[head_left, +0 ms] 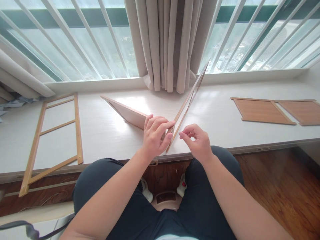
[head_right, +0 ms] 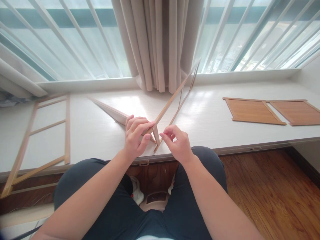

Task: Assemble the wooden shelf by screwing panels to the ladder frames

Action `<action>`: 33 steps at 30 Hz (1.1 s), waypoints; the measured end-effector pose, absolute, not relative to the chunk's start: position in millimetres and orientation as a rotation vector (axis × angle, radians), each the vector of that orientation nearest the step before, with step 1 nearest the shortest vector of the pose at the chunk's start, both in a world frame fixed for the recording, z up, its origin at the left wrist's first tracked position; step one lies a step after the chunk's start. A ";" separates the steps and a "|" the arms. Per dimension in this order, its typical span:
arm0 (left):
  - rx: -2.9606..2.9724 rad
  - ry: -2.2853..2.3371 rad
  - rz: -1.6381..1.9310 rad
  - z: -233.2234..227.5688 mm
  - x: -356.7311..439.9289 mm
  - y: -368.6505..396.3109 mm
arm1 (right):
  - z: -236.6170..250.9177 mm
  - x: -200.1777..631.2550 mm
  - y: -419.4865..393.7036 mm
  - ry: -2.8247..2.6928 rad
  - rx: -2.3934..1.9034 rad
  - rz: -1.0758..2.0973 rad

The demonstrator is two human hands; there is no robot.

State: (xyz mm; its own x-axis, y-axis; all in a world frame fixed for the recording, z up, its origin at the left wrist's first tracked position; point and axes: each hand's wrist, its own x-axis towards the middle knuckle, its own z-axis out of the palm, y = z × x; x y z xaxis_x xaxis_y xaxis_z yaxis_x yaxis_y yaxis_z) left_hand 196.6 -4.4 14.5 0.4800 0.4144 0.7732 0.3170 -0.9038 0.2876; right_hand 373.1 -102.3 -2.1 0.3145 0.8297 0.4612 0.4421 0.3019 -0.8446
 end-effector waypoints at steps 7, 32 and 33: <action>2.623 0.650 1.411 13.6 196.7 -3.9 | -3.0 377.2 -101.2 -1.327 -1.439 0.543; 2.575 0.571 1.455 11.8 199.3 -4.0 | 24.8 376.5 -120.7 -1.263 -1.285 0.854; 2.586 0.586 1.432 12.5 198.6 -4.1 | 24.8 377.3 -124.2 -1.266 -1.259 0.900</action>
State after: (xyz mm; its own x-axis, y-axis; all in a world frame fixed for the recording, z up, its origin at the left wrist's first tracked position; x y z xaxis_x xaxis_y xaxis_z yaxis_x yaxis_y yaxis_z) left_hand 198.6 -4.1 12.5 0.4748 0.3927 0.7876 0.2714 -0.9167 0.2934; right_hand 377.3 -124.2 24.8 0.1456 0.9738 0.1744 0.1546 0.1517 -0.9762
